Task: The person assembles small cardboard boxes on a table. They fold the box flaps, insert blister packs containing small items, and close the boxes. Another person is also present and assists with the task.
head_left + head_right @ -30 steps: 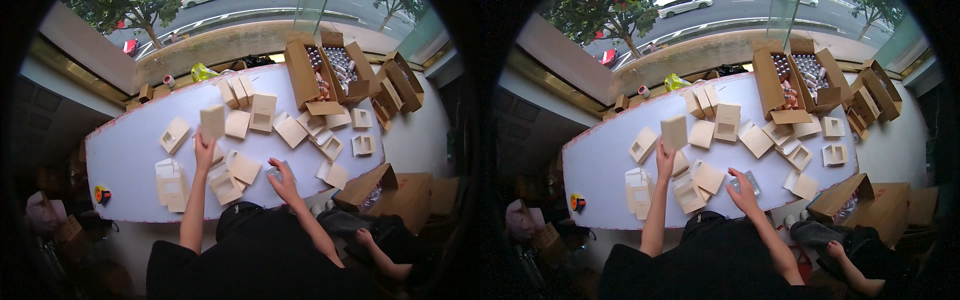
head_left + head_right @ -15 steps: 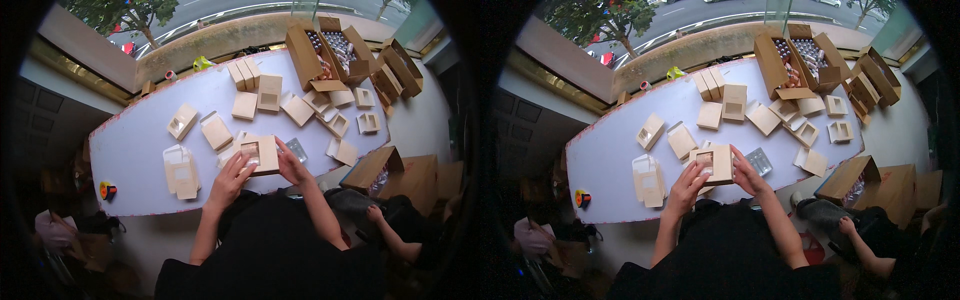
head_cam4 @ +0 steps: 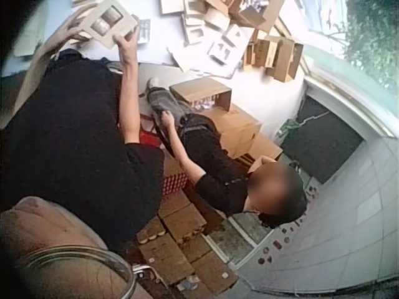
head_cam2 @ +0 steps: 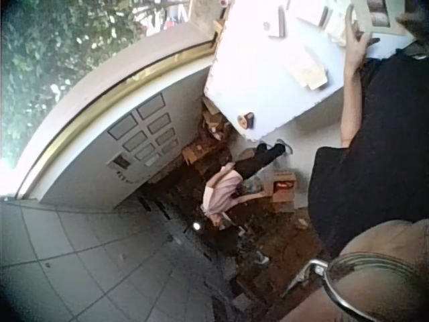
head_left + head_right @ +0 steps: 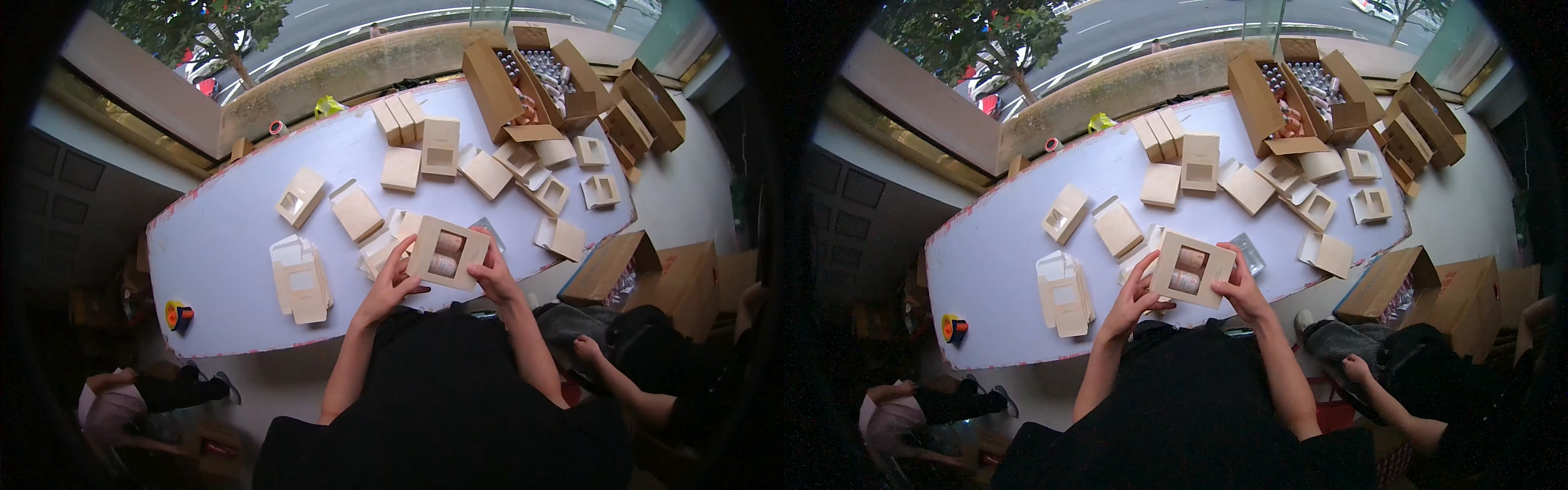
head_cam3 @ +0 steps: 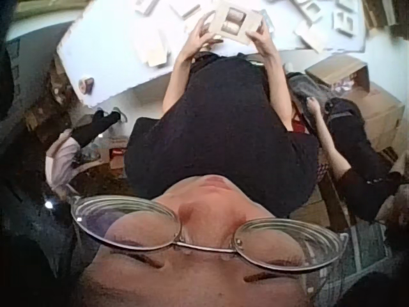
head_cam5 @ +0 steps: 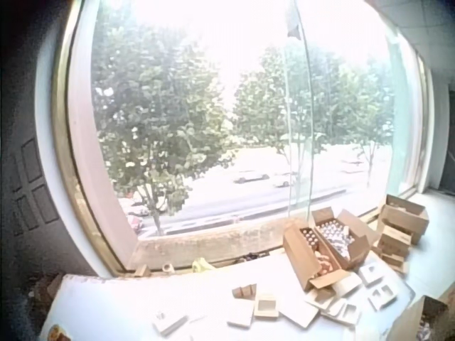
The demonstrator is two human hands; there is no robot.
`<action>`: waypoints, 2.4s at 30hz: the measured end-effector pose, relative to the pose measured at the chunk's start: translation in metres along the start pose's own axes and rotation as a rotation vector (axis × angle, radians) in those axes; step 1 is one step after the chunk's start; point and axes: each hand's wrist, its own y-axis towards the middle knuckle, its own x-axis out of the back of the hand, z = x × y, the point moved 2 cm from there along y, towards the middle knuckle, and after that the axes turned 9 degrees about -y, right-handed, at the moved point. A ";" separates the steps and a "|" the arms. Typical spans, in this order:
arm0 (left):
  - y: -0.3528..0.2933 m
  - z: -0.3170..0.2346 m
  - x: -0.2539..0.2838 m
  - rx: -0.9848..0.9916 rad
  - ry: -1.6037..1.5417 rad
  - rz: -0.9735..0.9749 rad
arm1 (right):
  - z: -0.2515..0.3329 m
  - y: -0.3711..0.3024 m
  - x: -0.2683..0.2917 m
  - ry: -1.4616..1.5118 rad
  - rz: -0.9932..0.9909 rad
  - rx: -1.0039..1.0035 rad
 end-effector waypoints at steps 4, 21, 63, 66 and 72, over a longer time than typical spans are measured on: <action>0.003 0.006 0.001 -0.069 0.444 -0.110 | -0.002 -0.004 0.010 -0.730 -0.037 0.086; 0.013 0.008 -0.019 -0.019 0.529 -0.081 | 0.033 -0.018 -0.038 -1.322 -0.091 0.488; 0.147 0.141 -0.066 0.079 -0.503 -0.345 | 0.089 0.027 0.062 -2.519 0.480 0.111; 0.155 0.147 -0.068 0.160 -0.766 -0.265 | 0.075 0.044 0.028 -2.622 0.678 0.061; 0.158 0.155 -0.054 0.123 -0.597 -0.144 | 0.070 0.050 0.043 -2.611 0.537 0.135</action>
